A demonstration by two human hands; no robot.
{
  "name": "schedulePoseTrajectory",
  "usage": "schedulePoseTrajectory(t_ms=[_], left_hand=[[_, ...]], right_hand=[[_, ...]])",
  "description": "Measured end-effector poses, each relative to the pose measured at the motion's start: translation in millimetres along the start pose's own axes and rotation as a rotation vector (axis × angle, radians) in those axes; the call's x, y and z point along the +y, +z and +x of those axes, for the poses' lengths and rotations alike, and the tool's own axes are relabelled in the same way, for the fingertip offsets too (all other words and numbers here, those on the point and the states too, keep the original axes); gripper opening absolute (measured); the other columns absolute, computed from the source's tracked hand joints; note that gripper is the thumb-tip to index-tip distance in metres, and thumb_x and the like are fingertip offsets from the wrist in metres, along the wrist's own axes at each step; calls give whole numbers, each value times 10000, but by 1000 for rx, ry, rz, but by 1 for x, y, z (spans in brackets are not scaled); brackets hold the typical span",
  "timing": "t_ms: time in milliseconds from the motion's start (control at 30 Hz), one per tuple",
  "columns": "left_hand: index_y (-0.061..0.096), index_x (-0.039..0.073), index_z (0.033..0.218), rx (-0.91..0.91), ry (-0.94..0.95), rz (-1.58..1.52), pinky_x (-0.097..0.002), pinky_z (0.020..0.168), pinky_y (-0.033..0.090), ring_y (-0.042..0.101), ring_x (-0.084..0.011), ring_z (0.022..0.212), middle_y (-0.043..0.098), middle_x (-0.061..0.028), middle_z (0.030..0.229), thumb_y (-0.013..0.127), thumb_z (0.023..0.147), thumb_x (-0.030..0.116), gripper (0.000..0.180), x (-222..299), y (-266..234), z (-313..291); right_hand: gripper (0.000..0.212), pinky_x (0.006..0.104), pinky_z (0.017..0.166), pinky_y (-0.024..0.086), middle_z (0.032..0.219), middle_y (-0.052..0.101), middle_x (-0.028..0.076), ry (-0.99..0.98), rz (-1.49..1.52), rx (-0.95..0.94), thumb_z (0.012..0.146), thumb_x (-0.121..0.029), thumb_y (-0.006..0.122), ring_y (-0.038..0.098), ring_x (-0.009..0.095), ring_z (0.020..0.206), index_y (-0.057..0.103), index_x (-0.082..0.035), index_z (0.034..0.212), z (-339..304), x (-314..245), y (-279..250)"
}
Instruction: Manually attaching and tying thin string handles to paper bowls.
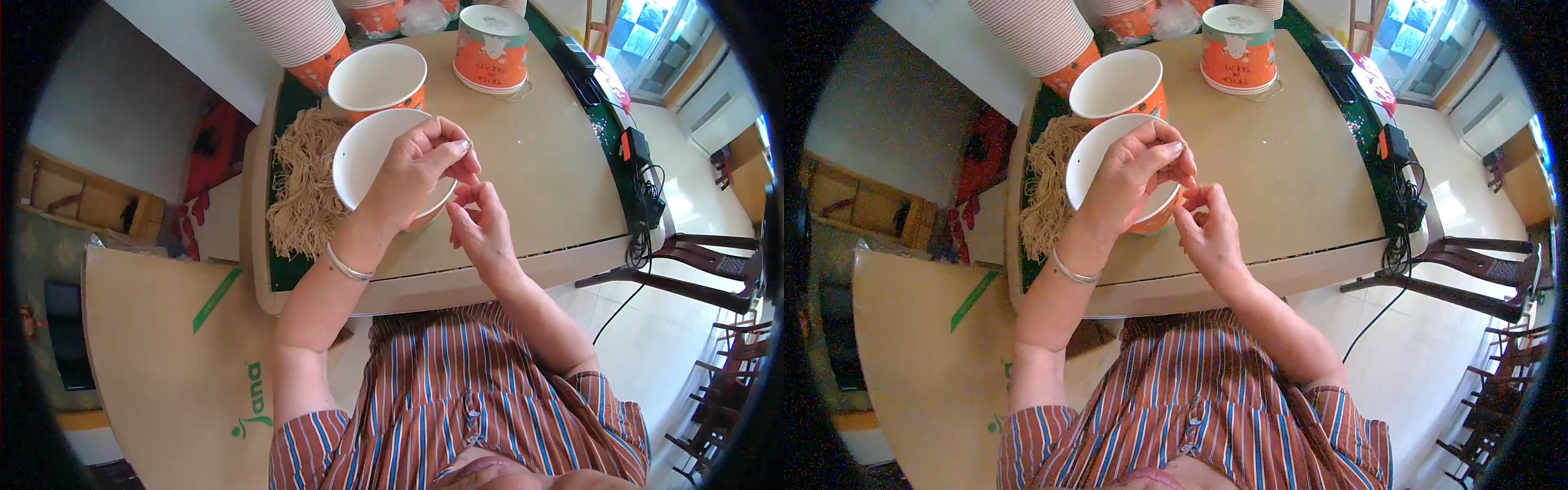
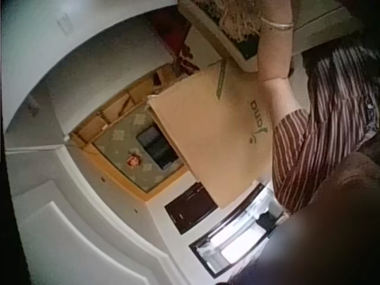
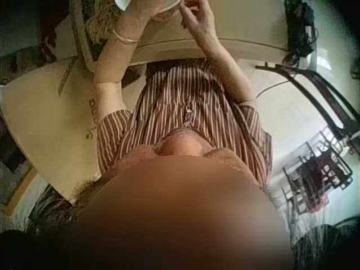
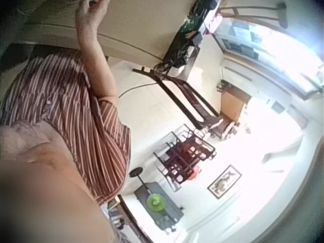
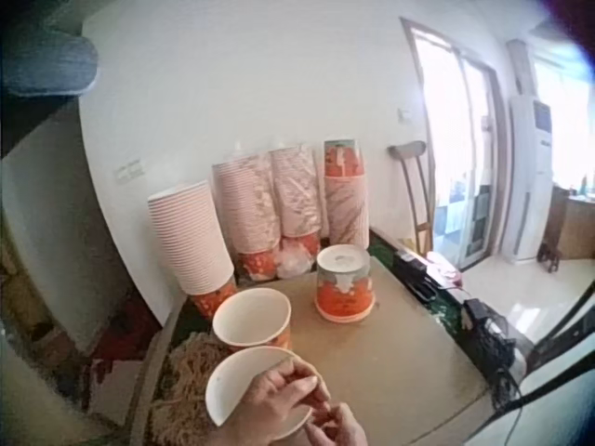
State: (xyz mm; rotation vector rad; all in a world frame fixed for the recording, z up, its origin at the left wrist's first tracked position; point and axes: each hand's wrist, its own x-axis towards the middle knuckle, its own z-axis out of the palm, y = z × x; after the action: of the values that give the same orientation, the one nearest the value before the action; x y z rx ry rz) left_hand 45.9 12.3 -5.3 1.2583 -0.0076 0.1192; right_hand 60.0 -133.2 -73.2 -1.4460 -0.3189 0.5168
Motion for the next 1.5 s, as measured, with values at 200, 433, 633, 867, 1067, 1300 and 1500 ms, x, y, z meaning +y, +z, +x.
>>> schedulePoseTrajectory(t_ms=[200,433,633,867,1067,1300,1500], left_hand=[[555,33,985,27,19,37,-305,755,539,624,-165,767,633,-83,872,523,972,82,60,-2,-1,2],[558,0,1007,41,46,-9,-281,731,567,647,-145,735,650,-87,855,515,976,47,71,-3,-6,6],[562,33,988,21,51,69,-294,762,550,622,-146,778,629,-76,867,514,981,78,67,0,-7,3],[561,31,993,12,61,94,-285,744,547,624,-137,797,636,-83,881,511,983,70,64,0,-7,4],[548,27,998,32,144,333,-271,719,553,633,-127,787,642,-73,873,506,987,50,49,-3,0,1],[555,10,985,80,131,163,-283,725,560,638,-122,768,642,-71,855,512,974,35,51,-1,-3,7],[581,20,975,159,149,343,-273,779,533,629,-104,771,643,-50,915,554,956,49,44,-2,-5,2]], right_hand=[[137,301,601,497,869,595,95,-206,-136,102,872,-53,689,592,140,652,571,6,912,21,15,2],[122,293,580,492,784,595,99,-341,-318,148,857,-65,677,593,177,617,577,3,878,33,13,5],[119,237,482,434,628,555,4,-4,4,-19,911,-97,635,536,77,530,569,-25,844,23,-7,-6],[88,243,468,399,764,635,46,238,575,-276,957,-137,576,533,99,521,547,-55,970,28,-14,-19],[66,229,447,352,686,590,29,416,542,-337,976,-139,545,485,99,485,574,-84,997,20,-51,-21],[171,211,422,268,657,507,-47,188,23,-290,949,-229,643,392,33,512,635,-59,930,23,-68,-36],[148,240,521,368,665,523,-41,-100,-268,-215,935,-136,646,433,34,607,653,12,941,28,-56,-35]])
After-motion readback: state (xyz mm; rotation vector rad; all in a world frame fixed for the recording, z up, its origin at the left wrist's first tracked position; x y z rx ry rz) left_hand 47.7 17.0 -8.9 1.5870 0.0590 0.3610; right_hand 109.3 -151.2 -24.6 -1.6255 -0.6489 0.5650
